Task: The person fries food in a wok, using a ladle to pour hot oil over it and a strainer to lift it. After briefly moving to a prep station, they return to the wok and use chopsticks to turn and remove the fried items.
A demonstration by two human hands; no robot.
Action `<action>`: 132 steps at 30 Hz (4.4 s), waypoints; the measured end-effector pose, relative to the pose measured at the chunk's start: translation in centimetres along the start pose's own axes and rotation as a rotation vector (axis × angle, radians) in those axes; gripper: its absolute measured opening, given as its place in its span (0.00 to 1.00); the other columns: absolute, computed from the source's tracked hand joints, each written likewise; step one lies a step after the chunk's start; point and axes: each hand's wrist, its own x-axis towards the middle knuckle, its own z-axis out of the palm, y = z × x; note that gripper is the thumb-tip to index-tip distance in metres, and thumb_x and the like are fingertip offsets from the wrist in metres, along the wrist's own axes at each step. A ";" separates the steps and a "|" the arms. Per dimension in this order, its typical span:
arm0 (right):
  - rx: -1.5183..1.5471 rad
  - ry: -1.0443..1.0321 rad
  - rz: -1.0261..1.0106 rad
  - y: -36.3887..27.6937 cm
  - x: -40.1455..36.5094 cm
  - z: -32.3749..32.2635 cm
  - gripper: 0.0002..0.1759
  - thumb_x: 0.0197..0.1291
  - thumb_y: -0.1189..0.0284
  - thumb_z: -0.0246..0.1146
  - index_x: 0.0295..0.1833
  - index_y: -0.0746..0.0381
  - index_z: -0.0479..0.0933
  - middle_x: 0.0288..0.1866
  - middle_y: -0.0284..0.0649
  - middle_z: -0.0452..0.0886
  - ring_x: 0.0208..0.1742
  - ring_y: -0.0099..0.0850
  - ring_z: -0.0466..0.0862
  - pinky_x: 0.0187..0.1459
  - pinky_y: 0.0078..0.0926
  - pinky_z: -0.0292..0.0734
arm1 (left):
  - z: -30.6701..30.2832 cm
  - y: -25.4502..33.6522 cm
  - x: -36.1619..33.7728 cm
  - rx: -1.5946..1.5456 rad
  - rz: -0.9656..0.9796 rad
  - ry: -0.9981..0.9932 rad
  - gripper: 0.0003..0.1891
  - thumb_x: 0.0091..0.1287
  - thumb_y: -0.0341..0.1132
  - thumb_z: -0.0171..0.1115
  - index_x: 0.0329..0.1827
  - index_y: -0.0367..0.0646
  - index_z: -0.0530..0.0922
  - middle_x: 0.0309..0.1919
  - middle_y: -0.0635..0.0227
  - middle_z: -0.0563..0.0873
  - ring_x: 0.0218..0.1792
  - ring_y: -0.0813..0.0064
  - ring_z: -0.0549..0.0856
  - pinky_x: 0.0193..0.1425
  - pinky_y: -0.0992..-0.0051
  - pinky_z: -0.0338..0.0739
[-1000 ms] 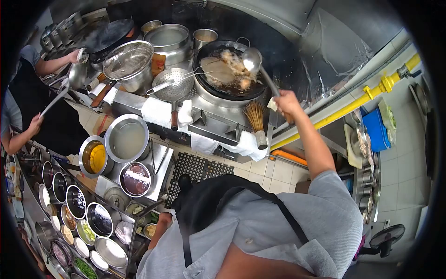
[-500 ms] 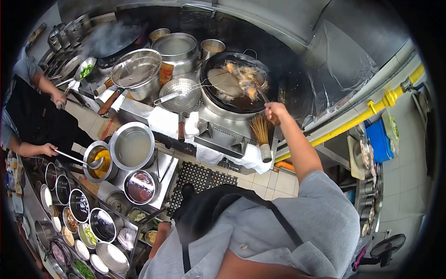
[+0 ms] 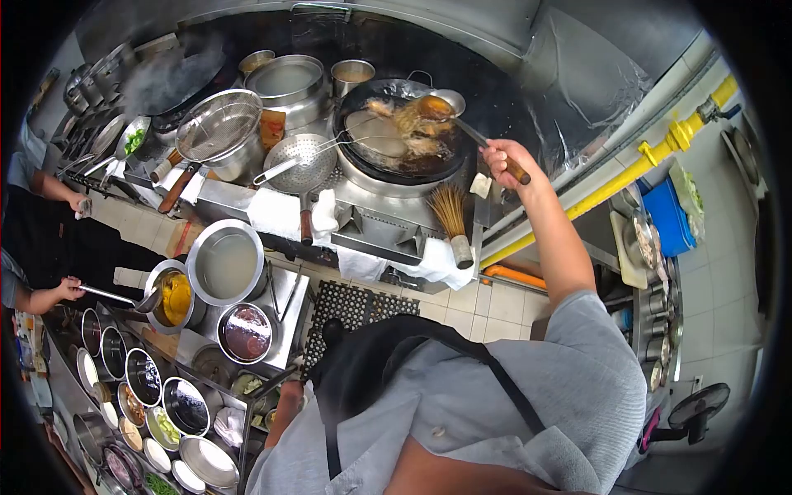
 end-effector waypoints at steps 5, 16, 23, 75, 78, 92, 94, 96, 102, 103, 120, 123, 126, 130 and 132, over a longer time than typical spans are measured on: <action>-0.315 0.125 -0.165 -0.8 -2.0 2.0 0.09 0.65 0.70 0.51 0.32 0.60 0.64 0.17 0.28 0.66 0.11 0.15 0.64 0.10 0.13 0.60 | 0.8 -0.4 0.5 0.608 0.633 0.401 0.15 0.63 0.36 0.49 0.50 0.48 0.80 0.41 0.58 0.85 0.39 0.59 0.86 0.47 0.61 0.79; -1.053 0.348 -0.523 1.5 -3.2 2.2 0.07 0.55 0.75 0.60 0.41 0.65 0.76 0.18 0.31 0.70 0.13 0.20 0.68 0.14 0.22 0.62 | 2.5 -0.5 0.0 0.518 0.424 0.125 0.14 0.62 0.36 0.51 0.49 0.47 0.78 0.43 0.60 0.83 0.40 0.62 0.84 0.46 0.67 0.78; -1.512 0.409 -0.482 5.7 6.7 -2.2 0.05 0.51 0.76 0.61 0.30 0.69 0.75 0.16 0.38 0.73 0.14 0.28 0.74 0.16 0.29 0.68 | 2.8 -3.4 0.8 0.522 0.475 0.138 0.11 0.59 0.35 0.54 0.43 0.47 0.80 0.36 0.62 0.85 0.33 0.63 0.86 0.37 0.68 0.81; -0.633 0.437 -0.122 5.9 8.4 -0.7 0.09 0.59 0.78 0.56 0.26 0.64 0.67 0.15 0.34 0.67 0.11 0.23 0.68 0.11 0.22 0.63 | -20.2 19.5 -19.9 -0.102 0.796 0.222 0.11 0.53 0.36 0.64 0.33 0.37 0.80 0.23 0.56 0.82 0.25 0.62 0.81 0.32 0.66 0.74; 0.128 0.078 -0.002 4.2 8.8 -0.5 0.08 0.62 0.76 0.53 0.31 0.66 0.65 0.16 0.31 0.63 0.11 0.18 0.66 0.10 0.14 0.60 | -27.3 27.0 -20.9 -0.100 1.068 0.790 0.11 0.58 0.33 0.59 0.41 0.36 0.77 0.30 0.51 0.80 0.33 0.55 0.80 0.39 0.63 0.74; 0.089 0.156 -0.085 -0.6 -0.9 6.1 0.09 0.64 0.71 0.50 0.33 0.64 0.64 0.16 0.27 0.64 0.10 0.14 0.64 0.09 0.11 0.60 | -39.0 42.0 -2.4 0.626 0.857 0.773 0.18 0.57 0.37 0.60 0.51 0.44 0.78 0.42 0.53 0.82 0.47 0.52 0.79 0.54 0.59 0.72; -0.065 0.229 -0.116 -0.4 -1.1 6.6 0.11 0.65 0.70 0.51 0.28 0.60 0.63 0.18 0.28 0.66 0.11 0.14 0.65 0.10 0.12 0.60 | -38.8 43.8 -3.7 0.547 1.040 0.753 0.18 0.58 0.38 0.61 0.51 0.44 0.78 0.42 0.52 0.82 0.47 0.52 0.80 0.52 0.59 0.74; -0.119 0.296 -0.141 0.0 -1.1 7.5 0.11 0.64 0.70 0.51 0.29 0.60 0.63 0.18 0.28 0.67 0.12 0.14 0.65 0.10 0.12 0.59 | -38.5 45.2 -5.0 0.510 1.127 0.732 0.19 0.58 0.40 0.62 0.53 0.44 0.77 0.43 0.52 0.82 0.47 0.53 0.81 0.50 0.59 0.75; -0.546 0.472 -0.358 1.2 -1.7 10.5 0.06 0.61 0.73 0.57 0.34 0.62 0.68 0.20 0.31 0.70 0.13 0.17 0.66 0.11 0.18 0.60 | -38.5 45.9 -3.7 0.570 1.117 0.717 0.21 0.59 0.42 0.62 0.55 0.45 0.76 0.43 0.52 0.82 0.46 0.54 0.81 0.51 0.59 0.75; -0.629 0.491 -0.410 1.3 -1.8 10.8 0.05 0.61 0.73 0.57 0.36 0.63 0.70 0.20 0.31 0.70 0.13 0.18 0.67 0.11 0.19 0.61 | -38.5 45.5 -3.5 0.571 1.118 0.718 0.21 0.59 0.42 0.62 0.55 0.45 0.76 0.43 0.52 0.82 0.46 0.54 0.81 0.51 0.59 0.75; -1.304 0.631 -0.334 10.7 1.9 2.7 0.11 0.47 0.73 0.60 0.34 0.70 0.77 0.19 0.45 0.77 0.16 0.32 0.77 0.22 0.33 0.73 | -40.7 41.2 -9.5 0.548 1.058 0.789 0.22 0.59 0.39 0.62 0.57 0.48 0.76 0.42 0.53 0.83 0.45 0.54 0.82 0.50 0.60 0.76; -1.324 0.712 -0.482 10.6 6.7 -0.8 0.12 0.46 0.72 0.60 0.34 0.70 0.77 0.19 0.46 0.77 0.16 0.33 0.78 0.22 0.33 0.74 | -40.5 41.1 -10.5 0.533 1.067 0.797 0.21 0.58 0.39 0.63 0.55 0.46 0.77 0.41 0.53 0.83 0.44 0.54 0.82 0.49 0.60 0.76; -1.037 0.626 -0.329 9.8 9.0 -0.1 0.07 0.53 0.73 0.57 0.29 0.67 0.76 0.22 0.45 0.78 0.16 0.34 0.77 0.20 0.35 0.72 | -40.0 41.3 -10.3 0.576 1.044 0.763 0.20 0.58 0.39 0.63 0.53 0.46 0.77 0.40 0.53 0.83 0.44 0.55 0.82 0.49 0.60 0.76; 0.052 0.202 -0.007 6.2 8.0 1.1 0.09 0.62 0.74 0.53 0.30 0.64 0.66 0.16 0.32 0.67 0.11 0.22 0.68 0.12 0.20 0.65 | -38.1 41.2 -10.8 0.581 1.008 0.791 0.18 0.58 0.40 0.63 0.50 0.44 0.78 0.40 0.53 0.83 0.45 0.55 0.82 0.50 0.60 0.77; 0.440 0.089 -0.007 5.7 6.6 2.0 0.11 0.65 0.72 0.49 0.44 0.71 0.60 0.16 0.27 0.63 0.10 0.15 0.64 0.09 0.09 0.60 | -37.5 41.1 -10.3 0.573 1.024 0.785 0.18 0.58 0.40 0.63 0.50 0.44 0.78 0.41 0.53 0.83 0.44 0.55 0.82 0.49 0.59 0.77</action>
